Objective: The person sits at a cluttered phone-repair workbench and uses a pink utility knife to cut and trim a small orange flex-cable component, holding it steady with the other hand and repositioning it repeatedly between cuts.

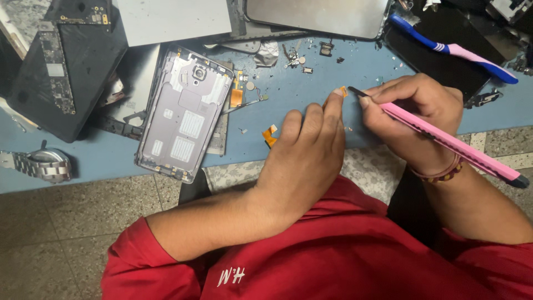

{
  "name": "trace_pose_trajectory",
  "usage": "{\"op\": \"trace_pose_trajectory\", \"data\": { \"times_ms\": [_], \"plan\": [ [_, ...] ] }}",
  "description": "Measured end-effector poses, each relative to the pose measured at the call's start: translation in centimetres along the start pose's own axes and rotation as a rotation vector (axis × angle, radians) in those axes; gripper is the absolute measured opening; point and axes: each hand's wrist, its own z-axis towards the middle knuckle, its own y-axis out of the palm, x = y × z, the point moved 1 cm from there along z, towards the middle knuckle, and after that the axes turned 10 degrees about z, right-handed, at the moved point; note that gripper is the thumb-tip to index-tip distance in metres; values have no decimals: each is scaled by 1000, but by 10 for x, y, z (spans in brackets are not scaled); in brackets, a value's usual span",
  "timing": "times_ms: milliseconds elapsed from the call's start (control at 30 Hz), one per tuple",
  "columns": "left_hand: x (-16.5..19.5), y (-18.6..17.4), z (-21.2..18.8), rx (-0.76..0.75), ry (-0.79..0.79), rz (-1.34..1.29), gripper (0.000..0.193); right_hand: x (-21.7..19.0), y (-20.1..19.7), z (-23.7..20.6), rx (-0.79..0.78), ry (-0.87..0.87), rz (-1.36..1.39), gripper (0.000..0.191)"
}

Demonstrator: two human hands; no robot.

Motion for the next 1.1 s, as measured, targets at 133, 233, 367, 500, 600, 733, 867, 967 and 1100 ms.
{"op": "trace_pose_trajectory", "data": {
  "times_ms": [133, 233, 367, 500, 600, 733, 867, 967, 1100],
  "plan": [
    [1, 1, 0, 21, -15, 9, 35, -9, 2, 5, -13, -9, -2, 18],
    [1, 1, -1, 18, -16, 15, 34, -10, 4, 9, -14, -62, -30, 18],
    [1, 1, -1, 26, -19, 13, 31, -6, 3, 5, -17, -51, -18, 18],
    [1, 1, -1, 31, -16, 15, 30, 3, 1, -2, -28, -33, -2, 19],
    [1, 1, -1, 30, -15, 2, 30, 5, 1, -7, -25, -24, -41, 19],
    [1, 2, -1, 28, -13, -3, 31, 2, 3, -8, -16, -74, -113, 18],
    [2, 1, -1, 32, -21, -8, 33, -2, 5, -8, -11, -118, -129, 19],
    [2, 2, -1, 36, -21, -18, 32, -2, 6, -8, -6, -164, -137, 21],
    [2, 2, -1, 29, -16, -12, 33, -1, 6, -9, -21, -180, -160, 22]
  ]
}}
